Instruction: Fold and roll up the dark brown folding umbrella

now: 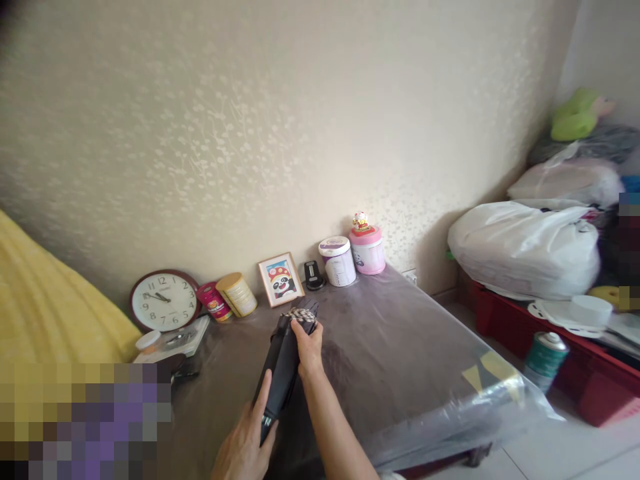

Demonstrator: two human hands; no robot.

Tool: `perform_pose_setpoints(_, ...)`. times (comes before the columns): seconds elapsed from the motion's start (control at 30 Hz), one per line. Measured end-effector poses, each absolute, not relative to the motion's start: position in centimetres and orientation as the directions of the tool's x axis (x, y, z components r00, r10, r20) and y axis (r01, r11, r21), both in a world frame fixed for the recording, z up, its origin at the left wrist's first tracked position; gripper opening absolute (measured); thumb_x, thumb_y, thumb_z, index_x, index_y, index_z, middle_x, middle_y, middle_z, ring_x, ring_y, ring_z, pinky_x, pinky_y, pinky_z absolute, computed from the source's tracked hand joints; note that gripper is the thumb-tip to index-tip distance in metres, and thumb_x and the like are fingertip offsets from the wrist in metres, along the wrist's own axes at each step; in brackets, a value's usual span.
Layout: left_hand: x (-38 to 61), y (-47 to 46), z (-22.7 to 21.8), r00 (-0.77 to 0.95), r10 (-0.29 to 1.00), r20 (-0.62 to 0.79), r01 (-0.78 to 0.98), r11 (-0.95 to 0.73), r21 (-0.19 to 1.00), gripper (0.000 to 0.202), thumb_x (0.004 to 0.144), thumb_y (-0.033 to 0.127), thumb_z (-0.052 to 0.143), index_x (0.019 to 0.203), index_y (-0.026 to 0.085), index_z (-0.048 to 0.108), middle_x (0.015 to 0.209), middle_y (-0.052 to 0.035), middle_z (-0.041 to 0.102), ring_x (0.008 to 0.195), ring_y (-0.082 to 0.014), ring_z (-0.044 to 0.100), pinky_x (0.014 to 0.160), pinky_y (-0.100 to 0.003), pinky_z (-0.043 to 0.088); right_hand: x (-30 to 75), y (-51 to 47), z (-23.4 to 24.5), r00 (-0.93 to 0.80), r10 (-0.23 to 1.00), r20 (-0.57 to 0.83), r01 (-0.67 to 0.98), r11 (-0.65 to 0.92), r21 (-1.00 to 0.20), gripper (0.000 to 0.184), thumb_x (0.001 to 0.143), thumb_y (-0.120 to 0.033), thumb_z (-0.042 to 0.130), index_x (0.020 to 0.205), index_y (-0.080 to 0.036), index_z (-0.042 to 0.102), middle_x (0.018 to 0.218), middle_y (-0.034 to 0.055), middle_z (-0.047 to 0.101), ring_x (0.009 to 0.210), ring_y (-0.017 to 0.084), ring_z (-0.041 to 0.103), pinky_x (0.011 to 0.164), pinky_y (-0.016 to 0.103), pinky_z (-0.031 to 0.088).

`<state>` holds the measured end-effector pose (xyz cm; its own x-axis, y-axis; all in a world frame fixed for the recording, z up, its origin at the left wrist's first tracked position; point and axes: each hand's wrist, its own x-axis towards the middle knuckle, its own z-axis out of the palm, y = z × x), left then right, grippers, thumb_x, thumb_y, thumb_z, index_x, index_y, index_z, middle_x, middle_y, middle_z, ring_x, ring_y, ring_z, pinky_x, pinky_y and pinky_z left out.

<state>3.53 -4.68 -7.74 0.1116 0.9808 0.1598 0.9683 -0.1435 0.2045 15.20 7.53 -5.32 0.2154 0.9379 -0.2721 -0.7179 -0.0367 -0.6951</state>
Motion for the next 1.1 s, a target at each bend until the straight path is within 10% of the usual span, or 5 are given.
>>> perform_pose_setpoints(0.4,3.5,-4.9,-9.1,0.106,0.974,0.199,0.985,-0.130,0.112,0.058,0.086,0.017,0.035,0.138,0.034,0.018,0.089,-0.0078,0.059,0.070,-0.0180,0.063,0.055,-0.024,0.045,14.6,8.0,-6.4,0.404,0.896,-0.185,-0.538,0.069,-0.840,0.068,0.054,-0.039,0.074,0.111,-0.015,0.045,0.087,0.0058,0.066,0.077,0.022,0.063,0.064,0.029,0.051)
perform_pose_setpoints(0.6,2.4,-4.1,-8.2,0.070,0.977,0.203,0.699,-0.193,0.688,0.066,0.078,0.018,0.047,0.138,0.028,0.023,0.114,-0.0086,0.054,0.100,-0.0199,0.056,0.076,-0.028,0.045,15.3,6.9,-4.5,0.304,0.950,-0.073,-0.522,0.102,-0.847,0.054,0.056,-0.036,0.071,0.104,-0.019,0.054,0.092,0.0030,0.065,0.084,0.019,0.060,0.070,0.026,0.049)
perform_pose_setpoints(0.73,0.9,-3.8,-5.5,0.013,0.990,-0.142,0.030,0.141,0.989,0.041,0.075,0.031,0.055,0.114,0.022,0.045,0.059,0.0058,0.050,0.039,-0.0059,0.041,0.039,-0.018,0.030,16.7,7.6,-4.4,0.279,0.960,-0.023,-0.518,0.131,-0.845,0.040,0.056,-0.031,0.069,0.093,-0.018,0.060,0.086,0.0016,0.065,0.082,0.017,0.059,0.073,0.026,0.046)
perform_pose_setpoints(0.83,-0.5,-3.7,-3.5,0.120,0.951,-0.286,-0.494,0.307,0.813,0.021,0.070,0.026,0.062,0.068,0.016,0.044,0.056,0.0066,0.045,0.037,0.0003,0.032,0.039,-0.015,0.027,17.9,8.7,-5.1,0.361,0.932,-0.026,-0.515,0.176,-0.839,0.035,0.053,-0.027,0.067,0.086,-0.017,0.059,0.082,0.0021,0.063,0.079,0.017,0.058,0.074,0.027,0.045)
perform_pose_setpoints(1.1,-2.6,-3.9,-2.3,0.257,0.897,-0.359,-0.909,0.351,0.226,0.023,0.086,0.024,0.038,0.065,0.019,0.032,0.046,0.0104,0.035,0.027,0.0026,0.035,0.030,-0.009,0.023,20.3,9.6,-6.0,0.478,0.873,0.097,-0.367,0.298,-0.881,0.027,0.059,-0.027,0.061,0.084,-0.017,0.058,0.086,0.0041,0.062,0.086,0.018,0.057,0.080,0.030,0.043)
